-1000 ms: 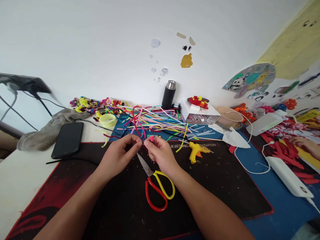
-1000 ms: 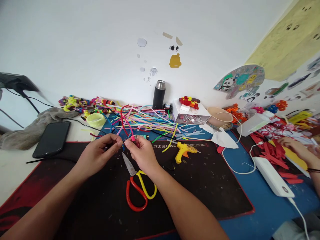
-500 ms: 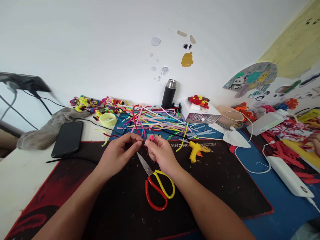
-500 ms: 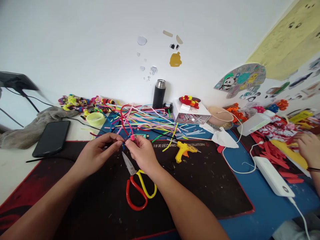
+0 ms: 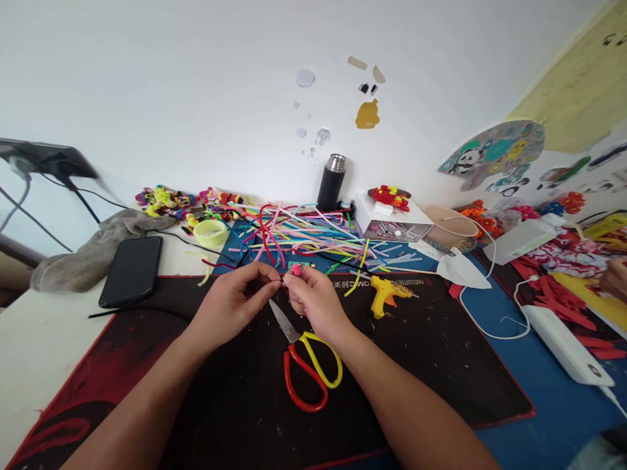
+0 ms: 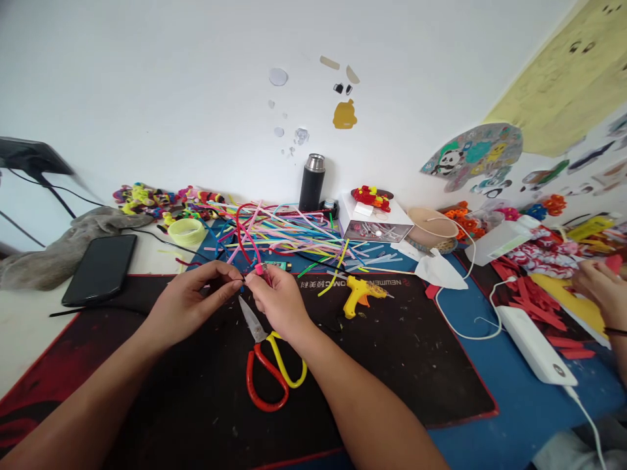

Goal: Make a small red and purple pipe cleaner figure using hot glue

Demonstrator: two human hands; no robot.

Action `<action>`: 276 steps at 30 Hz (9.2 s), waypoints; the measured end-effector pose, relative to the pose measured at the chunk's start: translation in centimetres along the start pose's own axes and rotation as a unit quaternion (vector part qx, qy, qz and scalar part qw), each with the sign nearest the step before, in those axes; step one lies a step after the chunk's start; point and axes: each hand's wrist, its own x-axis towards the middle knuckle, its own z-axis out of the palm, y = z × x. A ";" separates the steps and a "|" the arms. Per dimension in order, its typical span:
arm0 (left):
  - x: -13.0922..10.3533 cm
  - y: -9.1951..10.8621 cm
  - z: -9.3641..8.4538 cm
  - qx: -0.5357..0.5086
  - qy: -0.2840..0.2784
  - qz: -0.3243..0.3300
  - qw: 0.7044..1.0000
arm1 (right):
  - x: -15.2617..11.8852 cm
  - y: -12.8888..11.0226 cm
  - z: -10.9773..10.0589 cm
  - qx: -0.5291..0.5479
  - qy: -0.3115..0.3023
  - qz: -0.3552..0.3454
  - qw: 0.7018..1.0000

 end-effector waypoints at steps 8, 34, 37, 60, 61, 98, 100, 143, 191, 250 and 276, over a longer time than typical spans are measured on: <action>0.1 0.1 0.0 -0.041 0.005 -0.030 0.999 | 0.1 0.0 -0.2 0.005 0.012 -0.002 1.000; 0.0 -0.4 0.0 -0.066 0.011 -0.037 0.997 | 0.1 0.4 -0.4 -0.010 0.002 -0.016 1.000; 0.1 -0.6 -0.1 -0.041 0.042 -0.032 0.998 | 0.0 0.3 -0.4 0.002 0.003 -0.008 1.000; 0.0 -1.3 -0.3 -0.022 0.102 -0.014 0.994 | -0.9 1.5 -0.2 -0.105 -0.094 -0.004 0.990; 0.0 -1.3 -0.3 -0.022 0.098 -0.014 0.995 | -0.9 1.6 -0.2 -0.117 -0.091 -0.008 0.989; 0.0 -0.7 -0.1 -0.005 0.056 0.001 0.998 | -0.8 2.1 0.5 -0.195 -0.036 0.011 0.980; 0.0 -0.6 -0.1 -0.002 0.055 0.001 0.998 | -0.8 2.0 0.6 -0.198 -0.038 0.010 0.979; 0.1 -0.4 0.1 -0.037 0.070 -0.002 0.997 | -0.7 0.4 0.4 -0.033 -0.094 0.047 0.994; -0.2 -0.8 -0.1 -0.007 0.045 -0.018 0.999 | 0.0 0.0 -1.0 -0.092 0.000 -0.020 0.996; 0.5 -6.3 -3.3 0.346 -0.129 -0.096 0.924 | -0.7 -1.7 -0.6 -0.039 0.009 -0.014 0.999; 0.6 -4.1 -4.8 0.344 -0.101 -0.122 0.926 | -0.7 -1.7 -0.4 -0.068 0.024 -0.012 0.997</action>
